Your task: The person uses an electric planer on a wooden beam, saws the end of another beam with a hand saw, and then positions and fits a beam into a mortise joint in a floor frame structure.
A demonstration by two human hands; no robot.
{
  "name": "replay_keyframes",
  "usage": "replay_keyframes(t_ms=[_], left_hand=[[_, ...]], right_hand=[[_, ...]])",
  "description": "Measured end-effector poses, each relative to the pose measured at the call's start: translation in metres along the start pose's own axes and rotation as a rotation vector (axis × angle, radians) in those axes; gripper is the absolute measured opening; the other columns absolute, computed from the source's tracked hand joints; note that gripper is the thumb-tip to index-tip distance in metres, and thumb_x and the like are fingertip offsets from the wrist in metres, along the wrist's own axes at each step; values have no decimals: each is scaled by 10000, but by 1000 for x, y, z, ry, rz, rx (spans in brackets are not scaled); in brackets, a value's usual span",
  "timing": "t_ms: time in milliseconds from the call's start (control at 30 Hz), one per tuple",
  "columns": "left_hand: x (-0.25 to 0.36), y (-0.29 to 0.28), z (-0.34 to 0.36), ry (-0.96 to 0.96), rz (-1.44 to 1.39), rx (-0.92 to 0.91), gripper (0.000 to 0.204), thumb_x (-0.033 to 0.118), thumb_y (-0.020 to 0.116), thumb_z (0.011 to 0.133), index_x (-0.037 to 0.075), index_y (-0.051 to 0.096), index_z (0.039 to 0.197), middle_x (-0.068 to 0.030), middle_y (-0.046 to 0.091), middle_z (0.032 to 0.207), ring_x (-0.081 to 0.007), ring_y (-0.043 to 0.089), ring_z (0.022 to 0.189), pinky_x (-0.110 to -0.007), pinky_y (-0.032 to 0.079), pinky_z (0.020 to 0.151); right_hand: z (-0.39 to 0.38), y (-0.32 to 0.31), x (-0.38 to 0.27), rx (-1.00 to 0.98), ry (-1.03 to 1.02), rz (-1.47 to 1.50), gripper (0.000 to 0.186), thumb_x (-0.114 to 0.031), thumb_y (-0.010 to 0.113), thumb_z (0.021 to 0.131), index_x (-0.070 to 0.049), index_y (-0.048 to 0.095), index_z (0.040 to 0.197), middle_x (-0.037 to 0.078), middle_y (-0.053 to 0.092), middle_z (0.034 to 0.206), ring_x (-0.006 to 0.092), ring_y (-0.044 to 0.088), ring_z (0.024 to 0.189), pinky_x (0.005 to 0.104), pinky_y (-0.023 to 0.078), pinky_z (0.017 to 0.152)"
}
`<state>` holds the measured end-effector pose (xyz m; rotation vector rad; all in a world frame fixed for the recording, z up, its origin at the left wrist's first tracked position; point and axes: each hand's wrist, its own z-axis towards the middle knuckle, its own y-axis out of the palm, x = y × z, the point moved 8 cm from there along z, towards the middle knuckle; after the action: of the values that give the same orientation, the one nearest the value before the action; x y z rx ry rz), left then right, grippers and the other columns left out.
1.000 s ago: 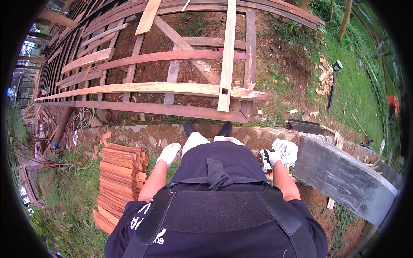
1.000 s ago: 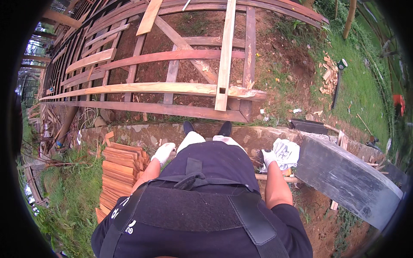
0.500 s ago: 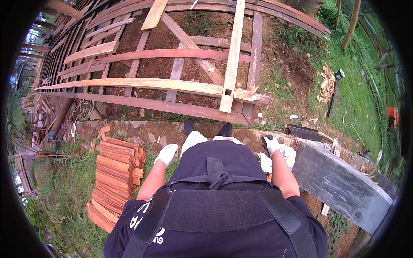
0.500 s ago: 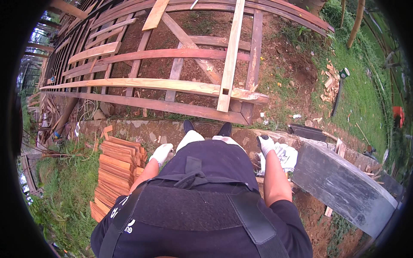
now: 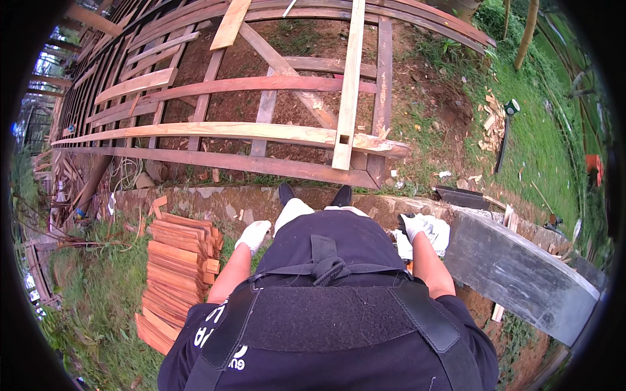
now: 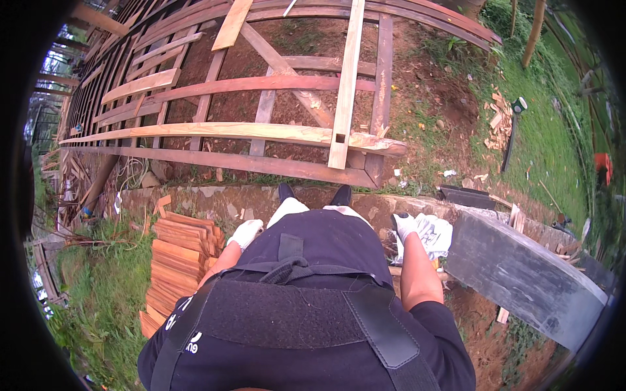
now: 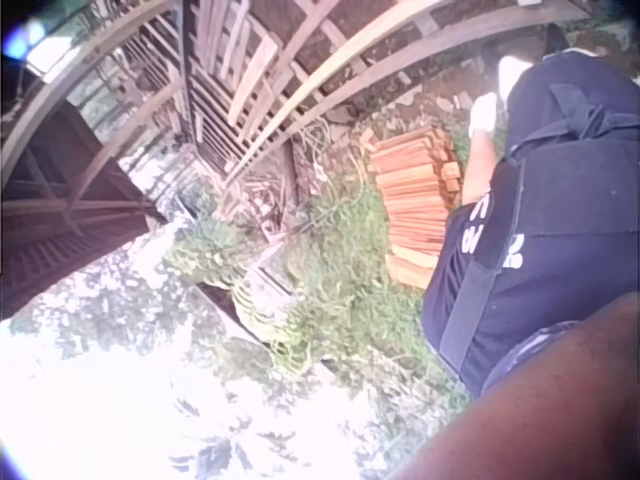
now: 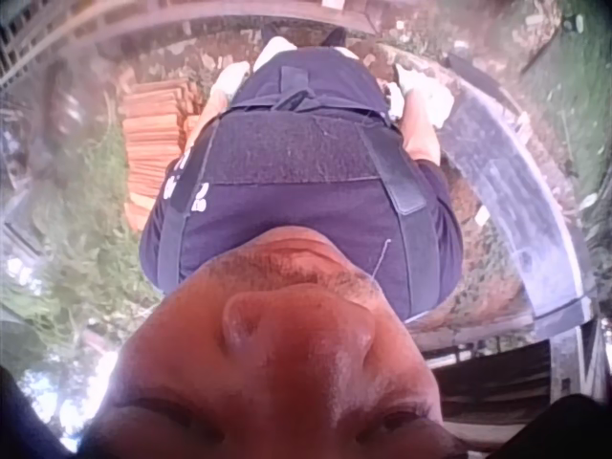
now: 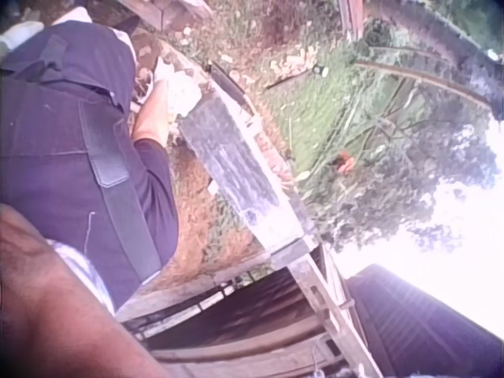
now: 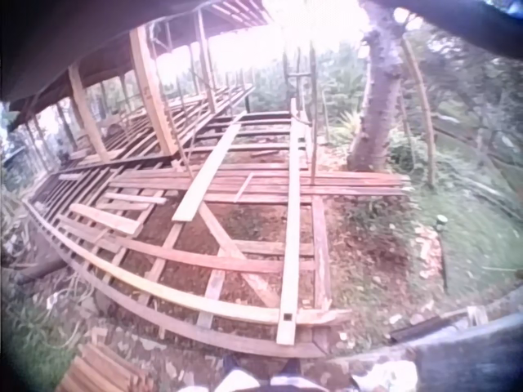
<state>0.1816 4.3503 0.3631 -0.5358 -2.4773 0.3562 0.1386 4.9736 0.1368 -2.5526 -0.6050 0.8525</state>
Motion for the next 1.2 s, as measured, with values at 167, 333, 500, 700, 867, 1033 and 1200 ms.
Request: replay_keyframes(t_ms=[167,333,500,700,867,1033,1200], left_hand=[[-9,3,27,-9,-136,-8,409,410,617,935,66,675,1148,-14,663,972,-129,608,834,-329,489,707],[-6,0,29,-36,-124,-14,452,424,633,935,86,646,1234,-12,663,1019,-127,620,852,-339,490,678],[-14,-3,29,39,-18,-49,484,424,632,939,79,627,1278,-18,666,1055,-145,640,884,-354,503,703],[-24,1,22,73,60,15,439,429,577,951,53,685,1152,-34,678,1005,-171,628,859,-351,500,794],[-4,11,20,70,47,-60,450,439,553,949,35,699,1085,-47,683,964,-177,600,851,-356,493,767],[-4,7,18,47,61,-29,462,447,558,946,37,693,1108,-48,686,996,-174,606,855,-351,494,752],[7,8,13,30,-36,-25,481,437,599,939,49,651,1219,-43,681,1083,-161,645,918,-346,504,769]], right_hand=[[15,-14,-3,127,-192,-95,421,-477,634,916,-79,767,941,100,747,812,253,693,741,408,527,709],[-14,-15,-31,5,-29,75,324,-391,687,911,-80,739,838,55,691,706,185,628,601,377,483,575],[-56,-11,-73,-38,85,300,243,-308,723,905,-83,702,816,21,623,662,162,562,550,357,447,527],[-60,-10,-80,-60,97,310,237,-307,731,900,-84,698,826,28,620,673,173,562,556,359,452,536],[-13,-8,-28,-29,-16,48,366,-419,691,898,-59,754,877,102,725,787,230,658,650,396,515,637],[4,2,-11,-21,-106,-126,472,-525,604,903,-88,778,931,136,761,907,300,718,845,438,532,765],[0,-1,-8,-29,-67,-136,471,-527,585,909,-99,778,942,135,761,918,320,713,888,446,529,789]])
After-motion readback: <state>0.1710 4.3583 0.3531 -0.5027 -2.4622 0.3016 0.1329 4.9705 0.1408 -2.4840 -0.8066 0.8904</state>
